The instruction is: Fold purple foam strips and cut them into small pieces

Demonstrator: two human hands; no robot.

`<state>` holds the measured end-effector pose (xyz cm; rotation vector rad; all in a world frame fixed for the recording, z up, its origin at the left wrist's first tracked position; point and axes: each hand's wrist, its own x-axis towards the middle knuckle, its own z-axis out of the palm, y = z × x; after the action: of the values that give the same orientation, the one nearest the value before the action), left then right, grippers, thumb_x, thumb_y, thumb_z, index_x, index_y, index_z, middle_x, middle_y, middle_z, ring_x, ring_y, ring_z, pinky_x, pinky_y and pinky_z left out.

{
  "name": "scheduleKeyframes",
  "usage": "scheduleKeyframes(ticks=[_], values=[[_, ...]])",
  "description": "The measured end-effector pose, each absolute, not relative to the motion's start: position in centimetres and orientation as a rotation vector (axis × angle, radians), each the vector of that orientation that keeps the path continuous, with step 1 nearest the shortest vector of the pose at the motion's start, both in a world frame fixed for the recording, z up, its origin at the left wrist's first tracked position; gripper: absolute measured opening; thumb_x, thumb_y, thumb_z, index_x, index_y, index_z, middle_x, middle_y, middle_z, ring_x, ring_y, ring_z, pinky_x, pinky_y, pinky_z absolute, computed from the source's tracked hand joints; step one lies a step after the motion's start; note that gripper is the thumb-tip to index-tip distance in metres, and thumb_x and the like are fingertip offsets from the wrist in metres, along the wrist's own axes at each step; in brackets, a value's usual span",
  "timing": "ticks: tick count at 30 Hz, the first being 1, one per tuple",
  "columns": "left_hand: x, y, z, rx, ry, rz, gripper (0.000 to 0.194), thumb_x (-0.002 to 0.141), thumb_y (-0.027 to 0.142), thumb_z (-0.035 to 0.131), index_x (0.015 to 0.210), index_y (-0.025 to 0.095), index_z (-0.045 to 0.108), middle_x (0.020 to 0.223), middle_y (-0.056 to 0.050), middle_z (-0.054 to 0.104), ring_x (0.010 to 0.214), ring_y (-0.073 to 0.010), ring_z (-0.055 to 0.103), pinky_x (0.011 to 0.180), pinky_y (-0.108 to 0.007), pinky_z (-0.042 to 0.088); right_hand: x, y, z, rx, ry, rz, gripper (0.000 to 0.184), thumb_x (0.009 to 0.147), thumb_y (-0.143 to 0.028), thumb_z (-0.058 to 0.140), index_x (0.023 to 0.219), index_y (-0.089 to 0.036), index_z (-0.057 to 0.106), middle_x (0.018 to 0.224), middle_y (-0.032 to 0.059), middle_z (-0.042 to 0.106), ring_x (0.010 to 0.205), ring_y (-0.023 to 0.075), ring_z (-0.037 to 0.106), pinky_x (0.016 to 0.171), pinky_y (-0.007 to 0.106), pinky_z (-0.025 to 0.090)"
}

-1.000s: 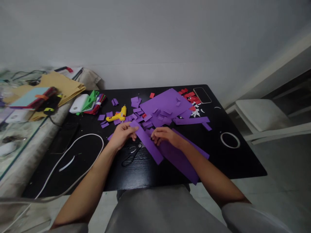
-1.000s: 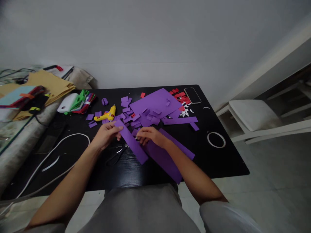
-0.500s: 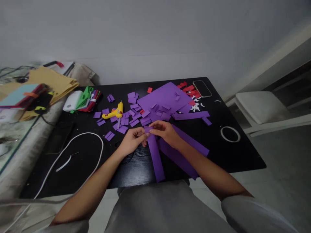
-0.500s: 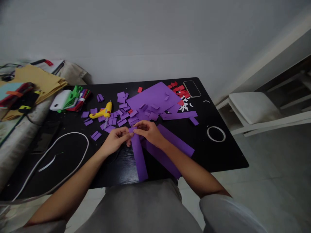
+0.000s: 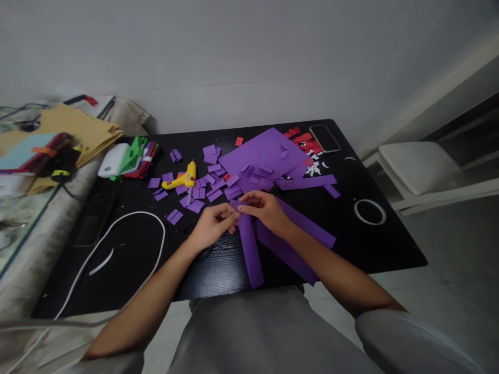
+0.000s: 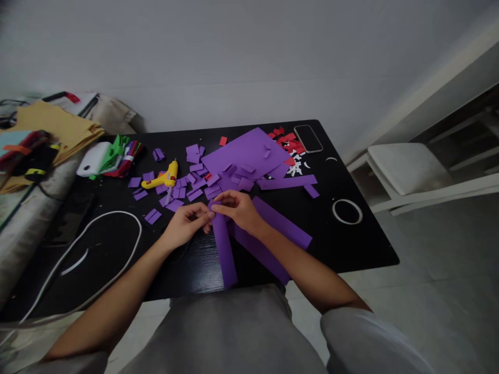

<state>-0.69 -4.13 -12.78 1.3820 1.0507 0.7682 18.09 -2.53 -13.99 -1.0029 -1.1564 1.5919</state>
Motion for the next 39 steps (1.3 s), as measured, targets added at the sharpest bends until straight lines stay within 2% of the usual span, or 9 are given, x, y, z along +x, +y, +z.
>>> scheduleKeyframes(ticks=[4, 15, 20, 25, 39], values=[[-0.9, -4.1, -13.1, 1.420, 1.042, 0.761, 0.029, 0.087, 0.043, 0.070, 0.081, 0.015, 0.063, 0.062, 0.000, 0.067, 0.055, -0.0110, 0.062, 0.060, -0.022, 0.050, 18.1, -2.5, -13.9, -1.005, -1.148, 1.588, 0.029, 0.066, -0.031, 0.086, 0.088, -0.020, 0.071, 0.080, -0.0010, 0.072, 0.075, 0.0133, 0.065, 0.073, 0.027, 0.050], [-1.4, -4.0, -13.1, 1.632, 1.106, 0.758, 0.027, 0.091, 0.043, 0.066, 0.088, 0.016, 0.067, 0.069, -0.001, 0.069, 0.059, -0.0122, 0.064, 0.059, -0.021, 0.050, 18.3, -2.3, -13.8, -1.013, -1.164, 1.591, 0.030, 0.065, -0.032, 0.086, 0.086, -0.020, 0.069, 0.077, -0.0020, 0.070, 0.071, 0.0132, 0.064, 0.070, 0.027, 0.050], [-2.3, -3.2, -12.3, 1.742, 1.030, 0.982, 0.030, 0.086, 0.036, 0.074, 0.110, 0.018, 0.072, 0.093, -0.006, 0.075, 0.079, -0.0151, 0.069, 0.076, -0.026, 0.056, 18.5, -2.4, -13.4, -0.966, -1.115, 1.747, 0.031, 0.064, -0.030, 0.086, 0.088, -0.020, 0.070, 0.082, -0.0014, 0.073, 0.075, 0.0134, 0.066, 0.074, 0.027, 0.051], [-2.5, -3.0, -11.9, 1.948, 0.980, 1.029, 0.018, 0.087, 0.033, 0.074, 0.099, 0.021, 0.078, 0.094, -0.007, 0.076, 0.086, -0.0175, 0.069, 0.078, -0.029, 0.055, 18.5, -2.5, -13.4, -0.945, -1.119, 1.794, 0.030, 0.065, -0.028, 0.086, 0.089, -0.020, 0.070, 0.082, -0.0020, 0.074, 0.075, 0.0127, 0.067, 0.076, 0.027, 0.050], [-2.6, -2.9, -11.9, 2.000, 0.972, 1.001, 0.017, 0.088, 0.032, 0.072, 0.100, 0.021, 0.078, 0.093, -0.007, 0.076, 0.084, -0.0173, 0.070, 0.077, -0.029, 0.056, 18.5, -2.5, -13.7, -0.968, -1.195, 1.718, 0.032, 0.065, -0.030, 0.087, 0.090, -0.019, 0.071, 0.074, -0.0034, 0.070, 0.069, 0.0114, 0.065, 0.073, 0.026, 0.051]])
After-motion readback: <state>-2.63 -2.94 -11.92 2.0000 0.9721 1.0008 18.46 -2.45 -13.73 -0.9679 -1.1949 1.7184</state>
